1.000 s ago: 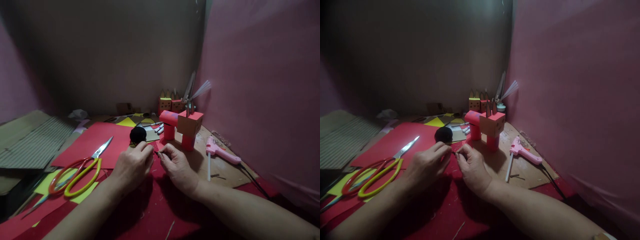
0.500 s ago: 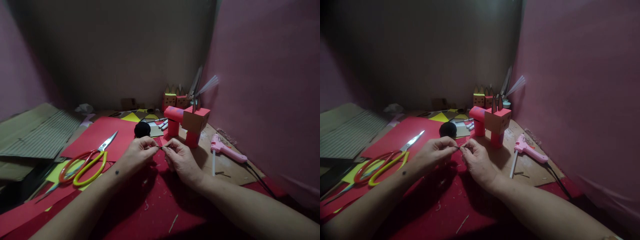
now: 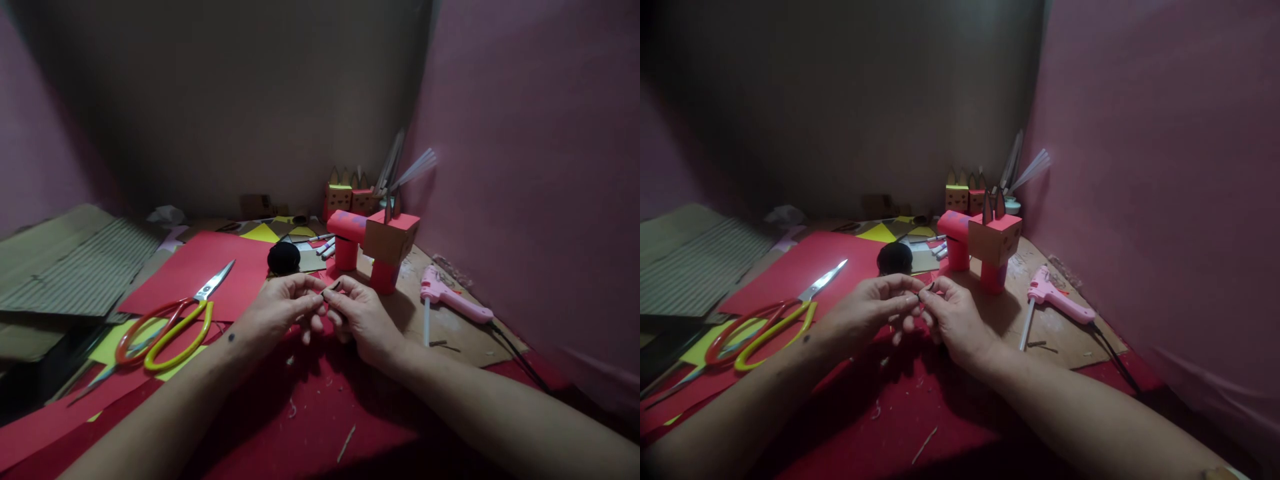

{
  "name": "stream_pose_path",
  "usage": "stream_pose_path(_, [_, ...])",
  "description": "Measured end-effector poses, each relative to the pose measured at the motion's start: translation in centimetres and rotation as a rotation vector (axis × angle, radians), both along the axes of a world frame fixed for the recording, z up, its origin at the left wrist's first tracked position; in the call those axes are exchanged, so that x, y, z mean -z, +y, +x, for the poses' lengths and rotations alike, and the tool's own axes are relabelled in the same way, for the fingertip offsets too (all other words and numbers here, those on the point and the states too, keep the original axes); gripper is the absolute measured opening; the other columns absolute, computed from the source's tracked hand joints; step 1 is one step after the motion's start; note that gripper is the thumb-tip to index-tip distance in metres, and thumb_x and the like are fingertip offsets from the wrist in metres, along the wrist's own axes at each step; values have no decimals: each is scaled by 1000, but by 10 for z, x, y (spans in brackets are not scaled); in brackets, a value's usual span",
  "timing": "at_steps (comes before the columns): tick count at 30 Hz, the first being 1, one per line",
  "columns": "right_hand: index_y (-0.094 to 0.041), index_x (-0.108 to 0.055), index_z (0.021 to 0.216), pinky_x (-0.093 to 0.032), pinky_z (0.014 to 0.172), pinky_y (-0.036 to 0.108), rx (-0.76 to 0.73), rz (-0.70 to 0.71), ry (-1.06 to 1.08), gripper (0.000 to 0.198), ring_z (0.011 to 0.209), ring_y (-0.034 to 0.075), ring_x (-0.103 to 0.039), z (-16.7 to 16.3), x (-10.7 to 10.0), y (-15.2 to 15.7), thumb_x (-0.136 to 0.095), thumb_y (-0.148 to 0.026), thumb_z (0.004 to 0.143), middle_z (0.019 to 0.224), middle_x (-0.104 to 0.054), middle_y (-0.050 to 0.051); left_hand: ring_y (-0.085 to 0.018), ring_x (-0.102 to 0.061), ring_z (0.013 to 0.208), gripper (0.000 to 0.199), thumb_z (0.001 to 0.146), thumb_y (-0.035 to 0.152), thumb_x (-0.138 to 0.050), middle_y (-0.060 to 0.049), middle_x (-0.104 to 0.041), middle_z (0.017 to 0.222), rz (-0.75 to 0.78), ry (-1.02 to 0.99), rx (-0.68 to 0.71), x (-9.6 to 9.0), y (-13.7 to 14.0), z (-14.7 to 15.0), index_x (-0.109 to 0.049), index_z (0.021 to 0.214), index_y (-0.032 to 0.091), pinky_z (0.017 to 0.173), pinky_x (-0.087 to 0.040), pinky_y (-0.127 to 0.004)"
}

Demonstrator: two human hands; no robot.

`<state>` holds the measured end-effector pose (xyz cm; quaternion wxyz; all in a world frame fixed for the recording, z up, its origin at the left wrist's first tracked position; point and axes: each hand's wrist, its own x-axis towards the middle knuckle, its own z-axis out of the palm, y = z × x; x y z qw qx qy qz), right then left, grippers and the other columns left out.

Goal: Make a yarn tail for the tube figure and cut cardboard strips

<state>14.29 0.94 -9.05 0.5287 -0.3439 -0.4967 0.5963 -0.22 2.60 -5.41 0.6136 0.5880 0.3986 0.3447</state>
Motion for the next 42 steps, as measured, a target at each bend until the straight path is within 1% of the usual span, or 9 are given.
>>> stream_pose_path(3, [-19,-48,75,-22,29,15,0,11,9,23,31,3,-30,0,0,0,-54,-38,85,45,-47,-9,-11,-55,47,24,75,30,-63,-3,-62,63,18,16,22,4,2,0,-56,90,13,41,-45,-22])
stream_pose_path(13, [-18,-56,80,-25,32,14,147,68,54,22,33,2,-38,-1,-1,3,-54,-39,85,53,-56,-5,-6,-34,40,19,74,30,-57,5,-49,53,108,195,-32,4,1,2,-59,87,16,38,-24,-18])
stream_pose_path(16, [-18,-56,79,-25,32,14,209,82,33,22,34,2,-40,2,1,5,-57,-39,83,53,-51,-7,-7,-32,42,19,73,32,-57,7,-41,49,183,294,-48,4,3,1,-61,82,16,42,-25,-19])
stream_pose_path(20, [-18,-55,75,-26,33,13,225,75,18,22,37,2,-43,5,3,7,-57,-39,82,62,-56,-5,-9,-37,50,16,75,31,-55,4,-47,57,296,376,19,6,6,-4,-63,75,17,47,-28,-21])
stream_pose_path(24, [-17,-53,71,-24,32,14,193,-10,62,24,35,2,-41,4,2,8,-59,-38,80,59,-57,-5,-12,-43,58,15,75,29,-55,1,-54,63,381,373,49,10,9,-8,-65,74,18,54,-33,-23])
stream_pose_path(31, [-15,-50,68,-21,31,13,135,-142,141,23,34,1,-40,8,0,13,-65,-33,71,67,-63,-1,-11,-42,60,15,74,26,-53,3,-50,60,416,383,84,11,9,-6,-59,64,17,58,-32,-23])
stream_pose_path(34, [-16,-51,70,-22,32,12,130,-183,113,25,37,2,-43,10,-1,14,-67,-34,70,63,-61,-2,-12,-44,63,15,74,27,-54,2,-53,63,384,335,59,13,12,-7,-61,66,16,60,-35,-23])
stream_pose_path(37, [-16,-52,73,-24,33,11,159,-200,114,26,39,3,-44,10,-3,13,-68,-36,71,59,-56,-4,-10,-42,57,15,70,29,-61,3,-51,59,236,274,-3,13,16,-11,-63,66,15,55,-33,-21])
stream_pose_path(42, [-15,-58,77,-24,34,12,145,-186,122,30,41,3,-41,5,-4,9,-69,-42,71,56,-53,-3,-6,-27,34,21,70,36,-63,10,-34,38,10,106,-88,15,20,-16,-57,69,16,37,-18,-19])
